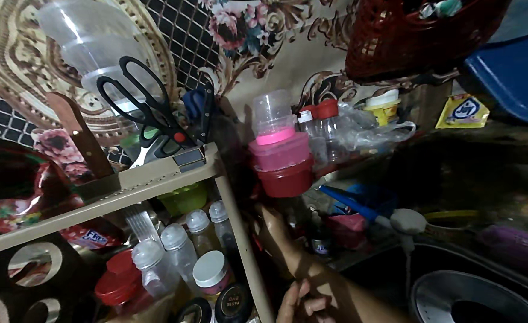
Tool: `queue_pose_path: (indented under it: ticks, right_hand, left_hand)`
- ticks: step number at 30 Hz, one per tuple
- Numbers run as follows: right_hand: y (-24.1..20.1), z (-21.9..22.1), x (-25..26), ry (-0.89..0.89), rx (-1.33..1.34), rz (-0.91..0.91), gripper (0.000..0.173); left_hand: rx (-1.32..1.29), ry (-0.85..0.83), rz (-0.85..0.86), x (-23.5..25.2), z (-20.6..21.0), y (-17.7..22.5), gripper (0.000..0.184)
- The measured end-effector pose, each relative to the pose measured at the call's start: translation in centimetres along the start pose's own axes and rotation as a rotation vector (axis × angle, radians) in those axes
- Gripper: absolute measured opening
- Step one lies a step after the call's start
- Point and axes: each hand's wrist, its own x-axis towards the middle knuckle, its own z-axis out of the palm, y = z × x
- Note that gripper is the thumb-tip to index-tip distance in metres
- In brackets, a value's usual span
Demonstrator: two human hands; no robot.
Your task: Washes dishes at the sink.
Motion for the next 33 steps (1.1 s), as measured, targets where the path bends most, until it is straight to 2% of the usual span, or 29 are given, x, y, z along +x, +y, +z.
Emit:
queue_pose_path:
  ticks: [1,2,5,7,10,12,14,15,17,19,22,25,27,30,32,33]
  right_hand:
    - [0.3,-1.0,-1.1,-0.074,0.028,0.059,0.029]
    - [2.2,-1.0,-2.1,-0.047,0.05,0.042,0.028]
    - [8.0,-3.3,-6.2,0.149,0.071,-0.006,0.024]
    - [9.2,-8.0,-8.6,0.293,-0.085,-0.05,0.021]
    - [7.8,-16.2,-9.8,0.451,-0.428,-0.127,0.022]
    - [6.8,-20.6,-8.8,0.347,-0.569,-0.009,0.035]
    - [6.8,-23.1,-7.2,0.134,-0.668,0.162,0.056]
    - [7.1,-23.4,-6.6,0.021,-0.716,0.241,0.06]
    - [7.4,-23.1,-5.7,-0.157,-0.784,0.358,0.062]
    - [7.4,-22.7,-5.3,-0.192,-0.828,0.382,0.06]
    - [7.6,-22.6,-5.0,-0.213,-0.849,0.342,0.051]
    - [8.6,-23.8,-4.6,-0.386,-0.755,0.147,0.034]
    - [9.1,-25.0,-4.0,-0.505,-0.646,0.033,0.027]
    - [9.7,-26.2,-2.7,-0.561,-0.532,-0.092,0.024]
    - [9.7,-26.3,-2.4,-0.518,-0.486,-0.045,0.02]
    - [9.7,-26.4,-2.4,-0.478,-0.458,-0.019,0.024]
  left_hand:
    - [0.008,-0.003,0.003,0.0,0.0,0.0,0.043]
    - [0.021,-0.004,0.001,-0.1,0.1,0.0,0.043]
    - [0.069,-0.018,-0.039,-0.4,0.3,0.3,0.044]
    - [0.103,-0.035,-0.061,-0.4,0.4,0.3,0.044]
    - [0.178,-0.047,-0.076,-0.5,0.7,0.3,0.047]
    - [0.254,-0.049,-0.081,-0.7,1.1,-0.1,0.046]
    - [0.308,-0.051,-0.063,-0.9,1.4,-0.9,0.043]
    - [0.332,-0.051,-0.052,-0.9,1.4,-1.3,0.043]
    - [0.377,-0.06,-0.052,-1.1,1.3,-2.1,0.042]
    - [0.412,-0.081,-0.086,-1.3,1.1,-2.7,0.039]
    - [0.474,-0.131,-0.127,-1.6,0.9,-3.5,0.035]
    - [0.496,-0.169,-0.142,-1.8,0.7,-4.4,0.031]
    - [0.494,-0.142,-0.273,-1.7,1.2,-4.2,0.027]
    - [0.452,-0.112,-0.55,-0.8,3.2,-2.8,0.025]
    - [0.427,-0.134,-0.662,-0.5,4.9,-2.7,0.025]
    - [0.432,-0.159,-0.714,-0.6,5.6,-3.2,0.025]
